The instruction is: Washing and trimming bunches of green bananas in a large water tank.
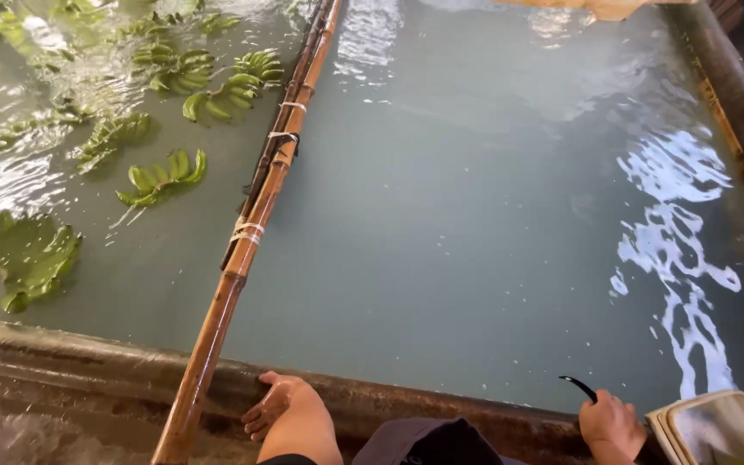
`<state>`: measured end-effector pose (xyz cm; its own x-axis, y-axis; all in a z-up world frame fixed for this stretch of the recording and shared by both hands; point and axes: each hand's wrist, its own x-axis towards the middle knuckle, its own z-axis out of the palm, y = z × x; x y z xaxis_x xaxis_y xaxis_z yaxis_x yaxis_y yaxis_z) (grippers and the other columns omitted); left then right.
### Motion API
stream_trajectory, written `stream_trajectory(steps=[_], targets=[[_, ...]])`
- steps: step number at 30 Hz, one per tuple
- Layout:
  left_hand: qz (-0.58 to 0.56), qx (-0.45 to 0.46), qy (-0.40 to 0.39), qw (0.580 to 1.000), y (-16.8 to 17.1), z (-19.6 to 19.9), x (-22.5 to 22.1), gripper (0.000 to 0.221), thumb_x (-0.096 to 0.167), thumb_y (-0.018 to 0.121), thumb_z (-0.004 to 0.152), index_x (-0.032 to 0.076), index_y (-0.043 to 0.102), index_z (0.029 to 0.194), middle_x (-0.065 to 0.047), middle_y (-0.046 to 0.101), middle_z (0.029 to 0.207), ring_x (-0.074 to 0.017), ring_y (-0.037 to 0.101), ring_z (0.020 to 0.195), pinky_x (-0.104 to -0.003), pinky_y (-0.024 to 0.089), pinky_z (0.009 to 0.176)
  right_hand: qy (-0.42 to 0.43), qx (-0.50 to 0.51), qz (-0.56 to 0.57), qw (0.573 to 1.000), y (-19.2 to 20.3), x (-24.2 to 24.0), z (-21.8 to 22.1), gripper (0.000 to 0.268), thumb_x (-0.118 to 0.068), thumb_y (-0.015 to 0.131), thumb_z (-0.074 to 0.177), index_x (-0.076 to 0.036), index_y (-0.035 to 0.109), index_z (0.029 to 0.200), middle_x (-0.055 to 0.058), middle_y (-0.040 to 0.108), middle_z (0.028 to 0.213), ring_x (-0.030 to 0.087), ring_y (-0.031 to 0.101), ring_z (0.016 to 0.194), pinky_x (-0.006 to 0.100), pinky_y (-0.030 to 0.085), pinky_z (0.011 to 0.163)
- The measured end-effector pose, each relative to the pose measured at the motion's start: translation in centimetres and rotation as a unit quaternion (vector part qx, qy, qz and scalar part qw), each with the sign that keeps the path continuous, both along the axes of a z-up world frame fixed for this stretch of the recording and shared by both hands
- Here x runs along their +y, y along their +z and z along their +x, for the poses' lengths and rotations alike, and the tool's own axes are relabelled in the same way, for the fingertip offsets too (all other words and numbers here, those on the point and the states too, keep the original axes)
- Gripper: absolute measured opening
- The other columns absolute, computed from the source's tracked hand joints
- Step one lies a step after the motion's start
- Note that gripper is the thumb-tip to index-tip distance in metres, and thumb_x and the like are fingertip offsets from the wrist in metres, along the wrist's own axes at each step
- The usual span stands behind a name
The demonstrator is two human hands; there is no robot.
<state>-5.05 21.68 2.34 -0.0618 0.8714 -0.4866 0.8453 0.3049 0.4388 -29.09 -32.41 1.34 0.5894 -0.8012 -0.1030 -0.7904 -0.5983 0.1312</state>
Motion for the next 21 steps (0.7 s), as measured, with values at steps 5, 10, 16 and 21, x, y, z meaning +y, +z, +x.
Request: stream_trajectory(steps=[5, 10, 16, 21], targets=[[-0.009, 0.001, 0.008, 1.000, -1.0, -0.4, 0.9, 0.106, 0.077, 0.033, 0.094, 0.002, 0.009, 0.165, -0.017, 0.004, 0.173, -0.0329, 0.003, 0.159, -0.051, 0.008, 0.129, -0.005, 0.008, 0.007, 1.000, 0.5, 0.1, 0.3, 0.031, -0.036, 0.052, 0.097, -0.023, 0.074, 0.115, -0.002, 0.077, 0.118, 0.025, 0.066, 0.120, 0.045, 0.055, 0.097], [-0.019, -0.002, 0.021, 1.000, -1.0, -0.4, 1.9, 0.106, 0.077, 0.032, 0.094, 0.002, 0.008, 0.165, -0.017, 0.004, 0.173, -0.0327, 0.003, 0.159, -0.051, 0.007, 0.129, -0.021, 0.037, 0.005, 0.999, 0.1, 0.1, 0.6, 0.030, -0.033, 0.055, 0.096, -0.026, 0.075, 0.117, -0.004, 0.078, 0.119, 0.022, 0.065, 0.123, 0.044, 0.054, 0.102], [-0.017, 0.001, 0.014, 1.000, -0.6, -0.6, 1.8, 0.105, 0.076, 0.032, 0.095, 0.001, 0.009, 0.164, -0.018, 0.004, 0.173, -0.0345, 0.004, 0.159, -0.052, 0.008, 0.129, -0.031, 0.055, 0.019, 0.998, -1.4, -1.3, 0.9, 0.032, -0.036, 0.054, 0.097, -0.029, 0.076, 0.119, -0.007, 0.078, 0.122, 0.021, 0.066, 0.123, 0.044, 0.054, 0.105], [-0.001, 0.018, -0.013, 1.000, -0.3, -0.8, 1.1, 0.102, 0.073, 0.031, 0.097, 0.000, 0.010, 0.165, -0.019, 0.007, 0.173, -0.0367, 0.006, 0.159, -0.054, 0.011, 0.129, -0.041, 0.076, 0.031, 0.996, -0.8, -1.5, 1.4, 0.031, -0.036, 0.055, 0.097, -0.029, 0.075, 0.119, -0.006, 0.078, 0.121, 0.021, 0.066, 0.121, 0.044, 0.056, 0.102]])
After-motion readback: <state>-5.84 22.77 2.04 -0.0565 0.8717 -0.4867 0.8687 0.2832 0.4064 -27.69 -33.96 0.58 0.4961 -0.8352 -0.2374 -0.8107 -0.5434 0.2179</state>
